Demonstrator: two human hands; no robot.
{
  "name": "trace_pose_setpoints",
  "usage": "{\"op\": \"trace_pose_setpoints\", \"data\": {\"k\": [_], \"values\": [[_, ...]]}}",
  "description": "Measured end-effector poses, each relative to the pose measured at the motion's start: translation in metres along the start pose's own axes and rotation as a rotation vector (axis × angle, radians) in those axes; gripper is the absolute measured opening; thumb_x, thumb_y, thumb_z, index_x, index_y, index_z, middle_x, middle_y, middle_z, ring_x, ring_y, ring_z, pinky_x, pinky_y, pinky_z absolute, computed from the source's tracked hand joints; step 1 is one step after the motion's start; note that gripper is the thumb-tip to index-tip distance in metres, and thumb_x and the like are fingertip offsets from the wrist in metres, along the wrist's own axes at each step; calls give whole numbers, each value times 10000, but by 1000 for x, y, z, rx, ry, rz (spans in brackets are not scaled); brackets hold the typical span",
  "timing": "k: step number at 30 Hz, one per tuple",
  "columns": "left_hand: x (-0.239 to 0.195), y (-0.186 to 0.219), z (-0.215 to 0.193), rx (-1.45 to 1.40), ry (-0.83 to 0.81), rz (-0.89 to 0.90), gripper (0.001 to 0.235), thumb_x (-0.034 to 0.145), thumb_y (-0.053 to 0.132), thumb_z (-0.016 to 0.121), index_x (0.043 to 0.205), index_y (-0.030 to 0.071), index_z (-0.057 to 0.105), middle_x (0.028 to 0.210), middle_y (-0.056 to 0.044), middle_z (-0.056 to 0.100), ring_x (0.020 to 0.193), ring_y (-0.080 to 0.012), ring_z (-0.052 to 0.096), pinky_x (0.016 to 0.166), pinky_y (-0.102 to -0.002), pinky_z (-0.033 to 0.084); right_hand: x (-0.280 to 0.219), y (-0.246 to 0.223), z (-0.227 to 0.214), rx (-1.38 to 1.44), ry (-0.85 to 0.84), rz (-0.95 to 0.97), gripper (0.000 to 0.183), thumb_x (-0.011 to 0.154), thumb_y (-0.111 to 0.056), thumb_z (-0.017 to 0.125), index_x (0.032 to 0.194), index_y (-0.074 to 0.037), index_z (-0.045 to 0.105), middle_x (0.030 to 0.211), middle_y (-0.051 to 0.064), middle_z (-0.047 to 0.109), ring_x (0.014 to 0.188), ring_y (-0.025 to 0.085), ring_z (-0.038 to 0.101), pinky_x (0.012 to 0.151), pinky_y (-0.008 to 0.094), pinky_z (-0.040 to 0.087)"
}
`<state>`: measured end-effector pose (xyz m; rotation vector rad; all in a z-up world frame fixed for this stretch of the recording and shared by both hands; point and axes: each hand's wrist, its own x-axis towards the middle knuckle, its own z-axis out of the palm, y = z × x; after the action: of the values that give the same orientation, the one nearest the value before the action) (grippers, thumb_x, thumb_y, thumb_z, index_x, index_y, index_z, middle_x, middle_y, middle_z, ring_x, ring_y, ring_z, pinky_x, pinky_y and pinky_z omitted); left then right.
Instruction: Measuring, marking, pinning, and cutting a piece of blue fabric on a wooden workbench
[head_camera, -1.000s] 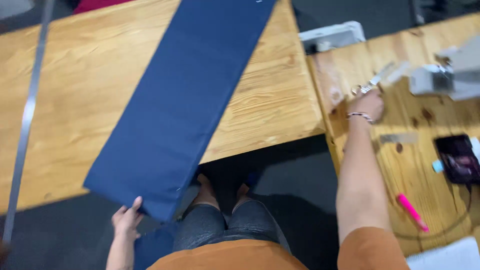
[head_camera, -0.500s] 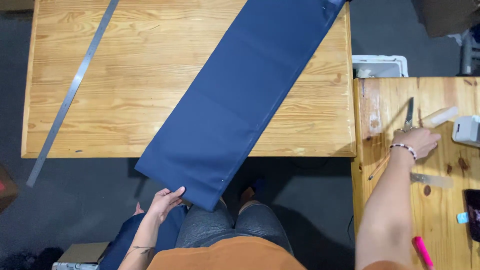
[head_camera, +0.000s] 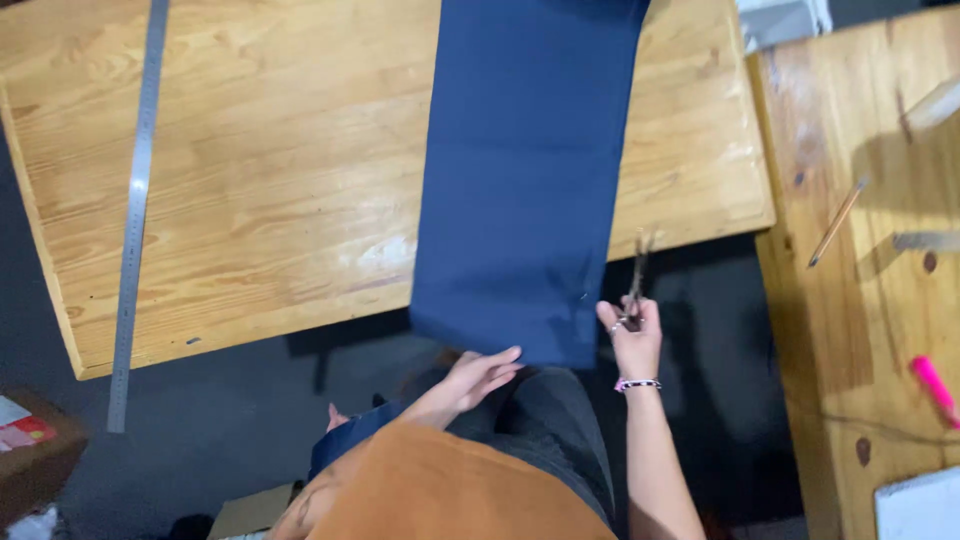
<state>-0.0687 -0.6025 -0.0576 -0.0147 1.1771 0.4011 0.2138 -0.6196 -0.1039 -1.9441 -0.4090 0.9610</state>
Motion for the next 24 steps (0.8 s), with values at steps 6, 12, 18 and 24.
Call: {"op": "trace_pose_setpoints", "data": {"k": [6,12,18,24], "values": [[-20,14,17,-157,-109,-127,315,842,141,900,1033,-6,697,903,-100,678,1030,-316,761,952,-422,602,-44,34,10,6,123,-41,613,689,-137,996,922,-156,430,942,7,561,1054,201,583,1042,390,446],[-28,40,-23,-232,38,-25,267,832,30,871,1014,-16,681,976,-199,740,901,-374,774,912,-526,613,-49,15,-13,87,262,-106,528,890,-129,904,979,-179,386,1021,59,737,1010,153,710,935,299,560],[-13,20,-39,-160,146,23,329,815,-6,871,1075,-11,669,1019,-135,733,957,-379,765,950,-506,607,-143,-13,-28,-365,-45,-327,418,811,-289,889,875,0,593,1212,228,522,1234,457,564,1093,545,420],[-21,23,-9,-192,195,-13,591,747,-45,788,1289,90,596,1255,-106,693,1141,-247,670,1098,-449,553,-249,27,-15,-652,-323,-147,480,752,-513,845,606,-121,609,780,3,496,730,157,530,678,330,407]]}}
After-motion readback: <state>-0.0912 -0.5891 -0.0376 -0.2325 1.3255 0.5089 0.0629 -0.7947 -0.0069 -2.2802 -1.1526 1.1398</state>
